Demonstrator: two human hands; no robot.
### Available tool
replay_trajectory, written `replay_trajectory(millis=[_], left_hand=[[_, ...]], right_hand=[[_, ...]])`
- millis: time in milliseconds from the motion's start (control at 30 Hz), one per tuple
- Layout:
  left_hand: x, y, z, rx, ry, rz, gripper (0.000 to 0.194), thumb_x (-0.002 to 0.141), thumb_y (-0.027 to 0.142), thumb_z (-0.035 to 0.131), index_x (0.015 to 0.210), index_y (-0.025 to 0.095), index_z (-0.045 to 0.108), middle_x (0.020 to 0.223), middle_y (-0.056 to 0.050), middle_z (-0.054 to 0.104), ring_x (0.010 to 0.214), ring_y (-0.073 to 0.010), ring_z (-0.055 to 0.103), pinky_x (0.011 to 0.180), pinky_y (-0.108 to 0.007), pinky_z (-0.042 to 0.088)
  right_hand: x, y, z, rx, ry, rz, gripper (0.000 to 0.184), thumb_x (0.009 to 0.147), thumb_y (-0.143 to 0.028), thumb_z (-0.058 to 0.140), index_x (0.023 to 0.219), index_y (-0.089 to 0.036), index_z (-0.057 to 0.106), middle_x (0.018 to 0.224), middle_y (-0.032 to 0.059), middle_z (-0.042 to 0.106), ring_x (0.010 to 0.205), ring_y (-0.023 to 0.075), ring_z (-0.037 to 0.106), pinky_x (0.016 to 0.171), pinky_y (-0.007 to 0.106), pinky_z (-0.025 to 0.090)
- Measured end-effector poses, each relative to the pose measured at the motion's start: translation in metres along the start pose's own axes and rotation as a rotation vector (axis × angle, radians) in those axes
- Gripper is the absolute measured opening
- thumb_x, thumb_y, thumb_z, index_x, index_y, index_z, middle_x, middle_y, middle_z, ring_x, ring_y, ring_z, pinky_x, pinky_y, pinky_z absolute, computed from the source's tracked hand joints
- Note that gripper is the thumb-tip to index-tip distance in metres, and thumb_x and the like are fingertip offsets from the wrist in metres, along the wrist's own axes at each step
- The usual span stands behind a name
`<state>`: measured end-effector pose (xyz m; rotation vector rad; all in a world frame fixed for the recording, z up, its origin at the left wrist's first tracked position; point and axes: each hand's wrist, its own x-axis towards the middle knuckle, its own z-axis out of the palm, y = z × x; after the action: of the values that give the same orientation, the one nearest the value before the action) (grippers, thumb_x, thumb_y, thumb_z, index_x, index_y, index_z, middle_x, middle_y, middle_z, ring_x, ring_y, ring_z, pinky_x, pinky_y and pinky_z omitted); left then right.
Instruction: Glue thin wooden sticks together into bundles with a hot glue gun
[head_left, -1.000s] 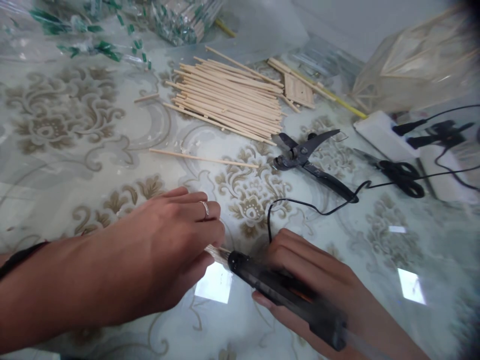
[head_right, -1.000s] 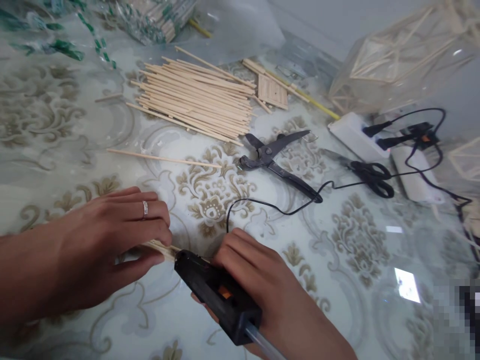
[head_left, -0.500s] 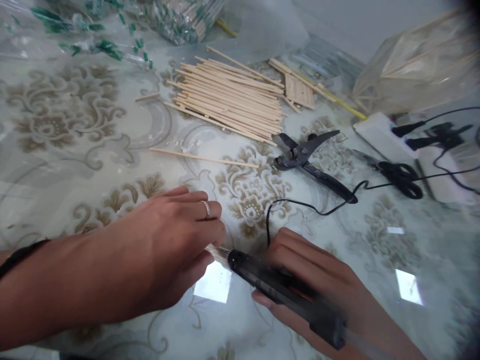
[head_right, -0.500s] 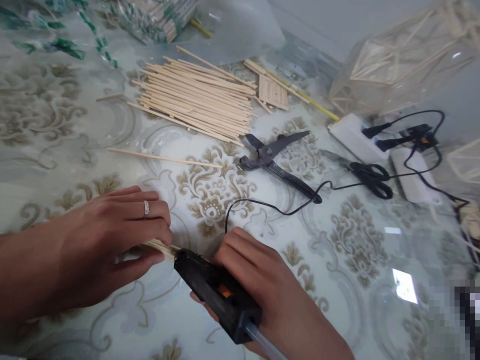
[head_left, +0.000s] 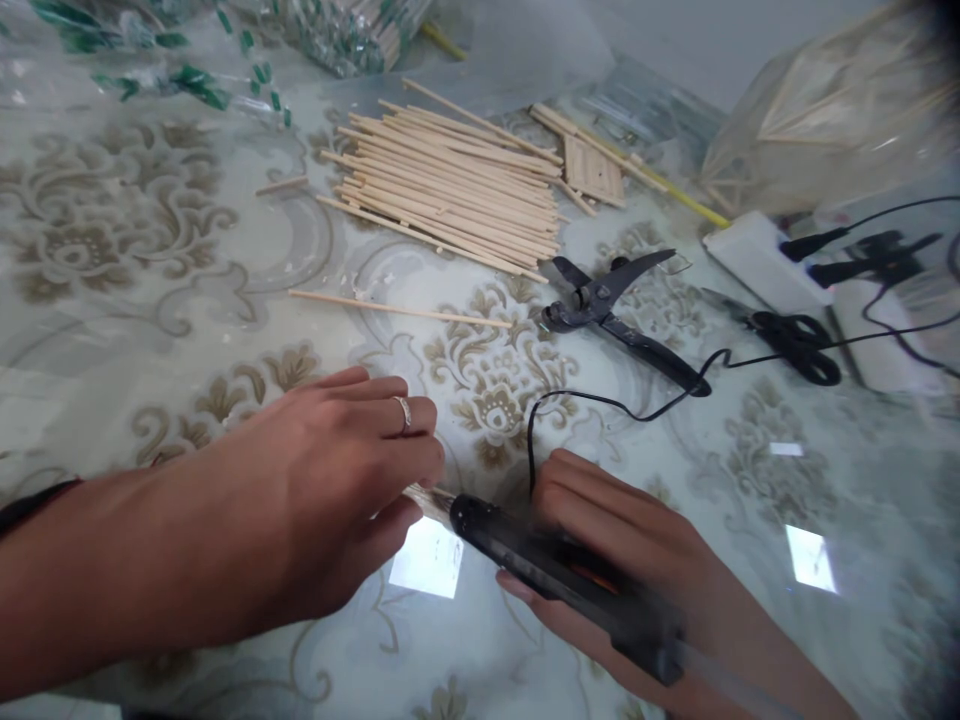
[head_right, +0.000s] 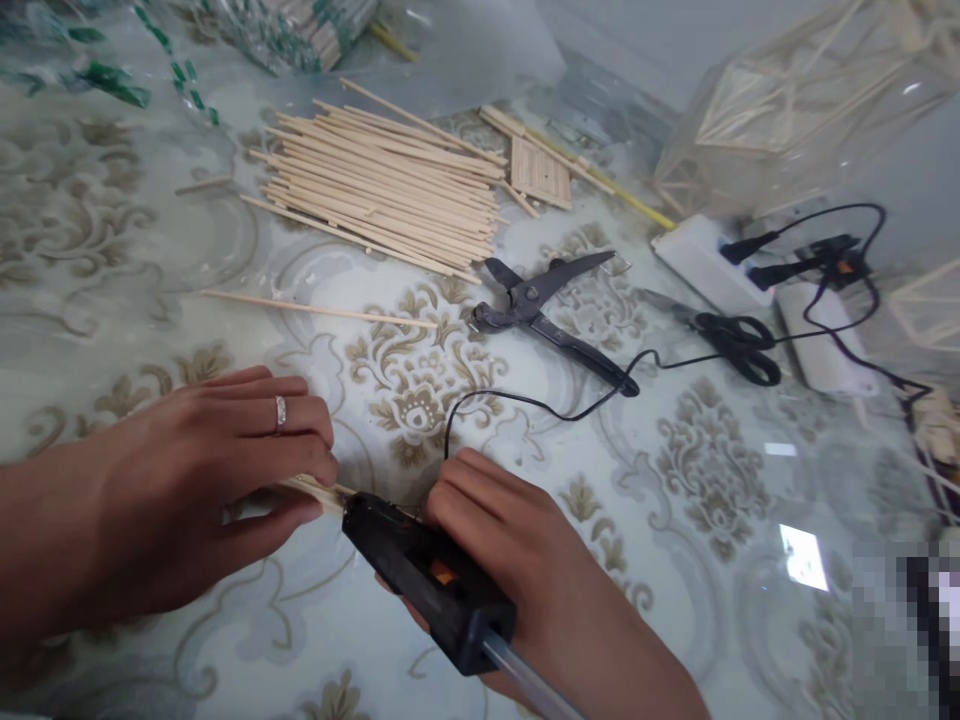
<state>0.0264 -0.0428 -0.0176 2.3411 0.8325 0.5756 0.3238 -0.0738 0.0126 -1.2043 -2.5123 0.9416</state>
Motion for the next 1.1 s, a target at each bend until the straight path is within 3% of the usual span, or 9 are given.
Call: replay_trajectory(millis=[467, 867, 1100], left_hand=[[0.000, 0.000, 0.000, 0.015, -0.006, 0.016, 0.018, 0.109, 0.011, 0.065, 0.098, 0.026, 0.065, 0.097, 0.004, 0.070, 0.090, -0.0201, 0.062, 0.092, -0.043, 0.044], [-0.001, 0.000, -0.001, -0.008, -0.006, 0.008, 0.016, 0.108, 0.011, 0.066, 0.100, 0.025, 0.067, 0.097, 0.003, 0.072, 0.089, -0.0194, 0.063, 0.091, -0.042, 0.045], [0.000, 0.001, -0.001, -0.008, -0.017, -0.003, 0.015, 0.107, 0.011, 0.065, 0.099, 0.024, 0.066, 0.097, 0.002, 0.073, 0.090, -0.0207, 0.063, 0.090, -0.044, 0.045]], right_hand=[[-0.009, 0.007, 0.001, -0.045, -0.052, 0.041, 0.028, 0.108, -0.014, 0.067, 0.090, -0.028, 0.050, 0.087, -0.0014, 0.060, 0.080, 0.0210, 0.061, 0.068, 0.035, 0.048], [-0.001, 0.007, -0.001, 0.000, -0.019, -0.015, 0.027, 0.102, -0.009, 0.061, 0.085, -0.027, 0.049, 0.080, -0.0031, 0.058, 0.072, 0.0176, 0.059, 0.063, 0.033, 0.044], [0.000, 0.005, -0.003, -0.002, -0.039, 0.016, 0.026, 0.101, -0.009, 0.061, 0.084, -0.027, 0.053, 0.079, -0.0013, 0.062, 0.073, 0.0191, 0.062, 0.062, 0.033, 0.047]])
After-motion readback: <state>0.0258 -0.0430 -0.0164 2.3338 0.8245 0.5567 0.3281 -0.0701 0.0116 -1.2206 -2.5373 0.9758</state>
